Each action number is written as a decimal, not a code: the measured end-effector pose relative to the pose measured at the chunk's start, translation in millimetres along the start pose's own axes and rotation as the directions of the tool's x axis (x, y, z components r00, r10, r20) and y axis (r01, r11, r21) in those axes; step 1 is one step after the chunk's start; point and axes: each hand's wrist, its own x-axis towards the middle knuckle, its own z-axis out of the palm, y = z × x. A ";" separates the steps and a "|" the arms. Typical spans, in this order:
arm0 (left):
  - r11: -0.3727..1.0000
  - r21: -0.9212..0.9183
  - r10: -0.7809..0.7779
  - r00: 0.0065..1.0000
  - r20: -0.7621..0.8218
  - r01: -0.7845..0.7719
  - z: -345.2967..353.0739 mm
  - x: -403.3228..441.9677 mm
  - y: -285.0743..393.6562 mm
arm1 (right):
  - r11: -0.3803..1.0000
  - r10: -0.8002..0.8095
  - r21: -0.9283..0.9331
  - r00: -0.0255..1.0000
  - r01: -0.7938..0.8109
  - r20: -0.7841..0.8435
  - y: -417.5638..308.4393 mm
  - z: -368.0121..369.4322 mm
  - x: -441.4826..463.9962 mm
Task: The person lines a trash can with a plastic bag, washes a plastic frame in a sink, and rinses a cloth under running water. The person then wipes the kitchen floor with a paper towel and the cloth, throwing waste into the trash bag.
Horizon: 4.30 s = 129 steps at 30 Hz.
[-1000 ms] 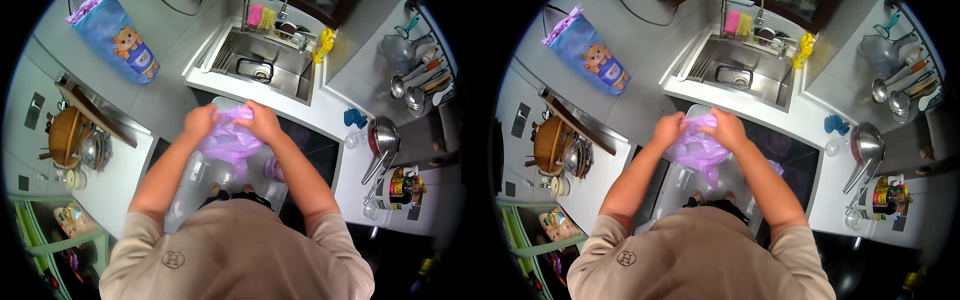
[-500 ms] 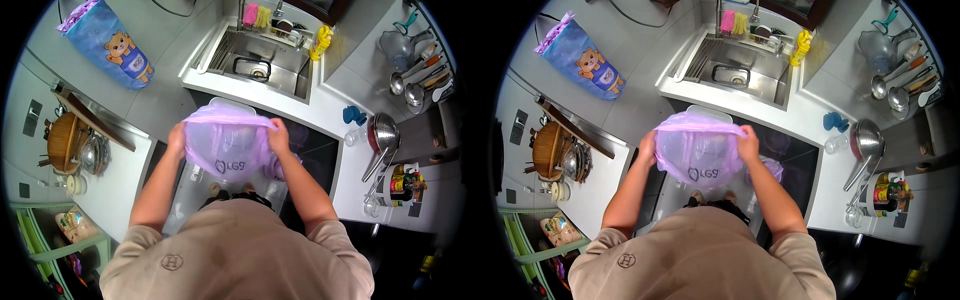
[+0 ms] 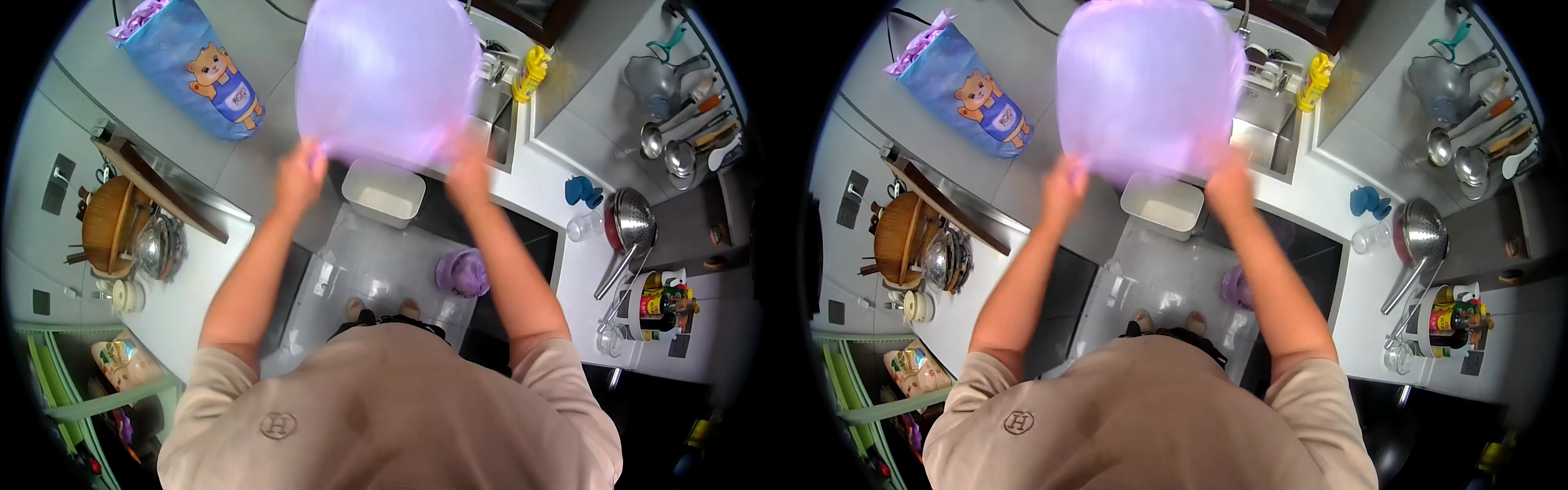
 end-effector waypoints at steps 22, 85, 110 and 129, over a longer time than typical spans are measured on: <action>0.663 -0.490 -0.380 0.819 0.431 0.566 27.6 -96.3 -117.3 | 0.630 0.482 0.558 0.835 -0.541 0.265 -28.4 45.9 -69.7; 0.879 0.298 -0.023 0.591 0.807 -0.373 187.2 -24.7 -224.5 | 0.891 0.440 -0.104 0.787 -0.441 0.432 108.0 218.7 -110.8; 0.976 0.207 -0.028 0.906 0.422 -0.066 202.9 7.2 -233.8 | 0.336 0.922 0.233 0.369 -0.913 0.117 210.1 143.5 -126.9; 0.792 -0.219 0.517 0.434 0.738 -0.570 231.7 -31.8 -161.0 | 0.979 -0.194 0.042 0.839 0.201 0.509 91.9 182.8 -104.6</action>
